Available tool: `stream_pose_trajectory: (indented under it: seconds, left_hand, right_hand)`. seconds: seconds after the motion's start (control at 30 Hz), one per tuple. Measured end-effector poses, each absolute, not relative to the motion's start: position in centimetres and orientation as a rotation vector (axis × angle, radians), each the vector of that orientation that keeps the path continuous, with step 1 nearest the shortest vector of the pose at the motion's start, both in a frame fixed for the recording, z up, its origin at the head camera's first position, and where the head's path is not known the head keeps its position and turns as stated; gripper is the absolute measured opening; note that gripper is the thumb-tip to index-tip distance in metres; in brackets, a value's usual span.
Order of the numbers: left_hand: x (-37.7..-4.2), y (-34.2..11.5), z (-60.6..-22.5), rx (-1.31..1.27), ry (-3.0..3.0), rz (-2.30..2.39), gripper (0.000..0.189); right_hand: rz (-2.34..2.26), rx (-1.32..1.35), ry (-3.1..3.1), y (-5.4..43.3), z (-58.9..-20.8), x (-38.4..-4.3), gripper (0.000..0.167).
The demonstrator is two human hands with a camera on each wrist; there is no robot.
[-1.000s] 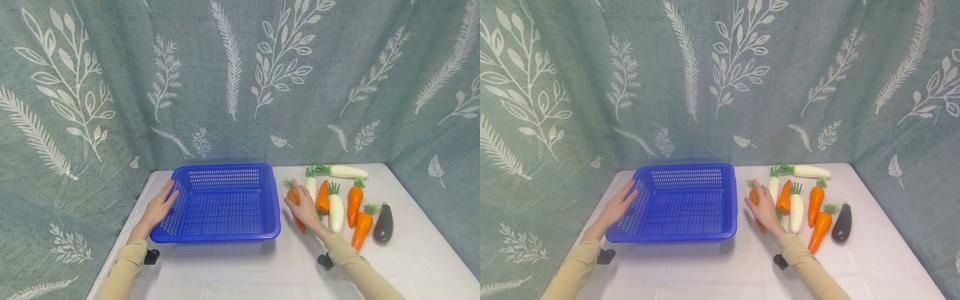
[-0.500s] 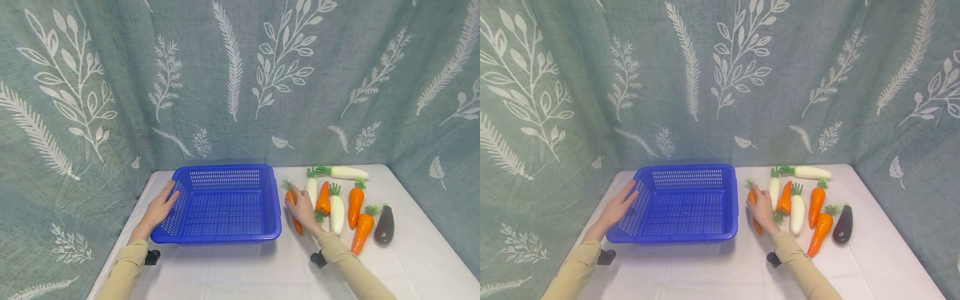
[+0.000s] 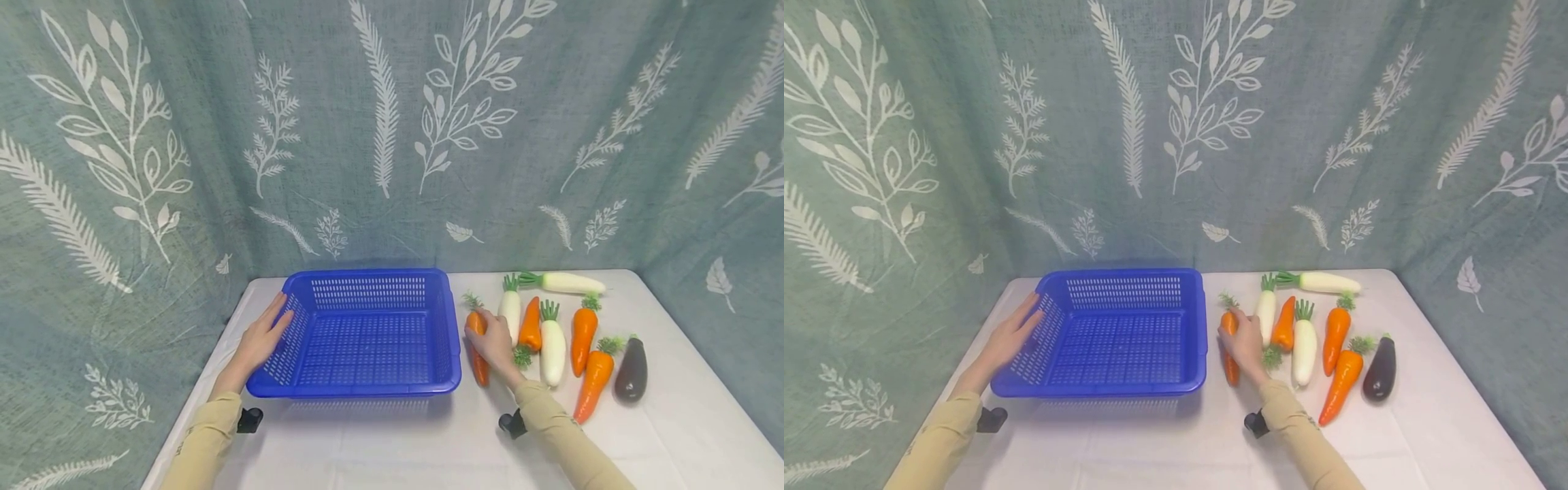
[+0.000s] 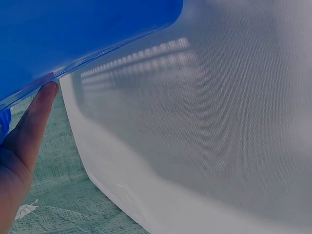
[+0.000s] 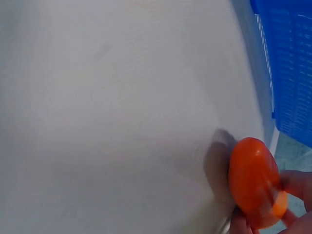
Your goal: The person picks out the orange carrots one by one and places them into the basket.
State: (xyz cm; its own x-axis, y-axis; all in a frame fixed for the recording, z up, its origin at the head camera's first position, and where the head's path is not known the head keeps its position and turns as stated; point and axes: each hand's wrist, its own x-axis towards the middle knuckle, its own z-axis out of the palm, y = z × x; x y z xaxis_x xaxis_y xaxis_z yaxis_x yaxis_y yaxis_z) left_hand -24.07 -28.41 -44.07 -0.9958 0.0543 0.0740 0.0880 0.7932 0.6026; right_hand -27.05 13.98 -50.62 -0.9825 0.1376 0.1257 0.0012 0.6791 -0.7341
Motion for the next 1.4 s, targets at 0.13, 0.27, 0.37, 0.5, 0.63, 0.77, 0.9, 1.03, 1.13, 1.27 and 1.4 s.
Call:
stream_pose_trajectory:
  seconds: [0.13, 0.27, 0.37, 0.5, 0.63, 0.77, 0.9, 1.03, 1.13, 1.27, 1.4]
  left_hand:
    - [-24.06, -28.4, -44.04, -0.118, -2.92, -0.988, 0.063]
    - [-24.04, -28.41, -44.1, -0.121, -2.92, -0.983, 0.064]
    - [-24.12, -28.49, -44.21, -0.123, -2.919, -0.981, 0.064]
    - [-24.26, -28.58, -44.26, -0.129, -2.917, -0.984, 0.064]
    - [-24.31, -28.59, -44.26, -0.138, -2.912, -0.984, 0.064]
    - [-24.28, -28.63, -44.26, -0.136, -2.916, -0.977, 0.063]
    - [-24.23, -28.65, -44.27, -0.134, -2.922, -0.976, 0.063]
    - [-24.29, -28.66, -44.31, -0.141, -2.914, -0.979, 0.062]
    - [-24.31, -28.66, -44.3, -0.144, -2.908, -0.977, 0.062]
    - [-24.25, -28.7, -44.31, -0.142, -2.908, -0.969, 0.061]
    - [-24.22, -28.7, -44.31, -0.136, -2.913, -0.981, 0.061]
  right_hand:
    - [1.212, -0.15, -2.702, 13.78, -50.51, -27.06, 0.051]
    - [1.213, -0.169, -2.678, 13.57, -50.49, -27.04, 0.051]
    - [1.213, -0.176, -2.67, 13.44, -50.52, -27.01, 0.052]
    - [1.227, -0.19, -2.667, 13.3, -50.4, -26.99, 0.052]
    - [1.251, -0.202, -2.663, 13.26, -50.41, -27.02, 0.052]
    - [1.28, -0.203, -2.663, 13.4, -50.52, -27.14, 0.053]
    - [1.296, -0.202, -2.67, 13.58, -50.55, -27.25, 0.053]
    - [1.309, -0.197, -2.671, 13.68, -50.48, -27.25, 0.052]
    - [1.324, -0.201, -2.674, 13.71, -50.36, -27.19, 0.052]
    - [1.346, -0.203, -2.665, 13.76, -50.15, -27.04, 0.052]
    - [1.384, -0.202, -2.648, 13.86, -49.92, -26.94, 0.051]
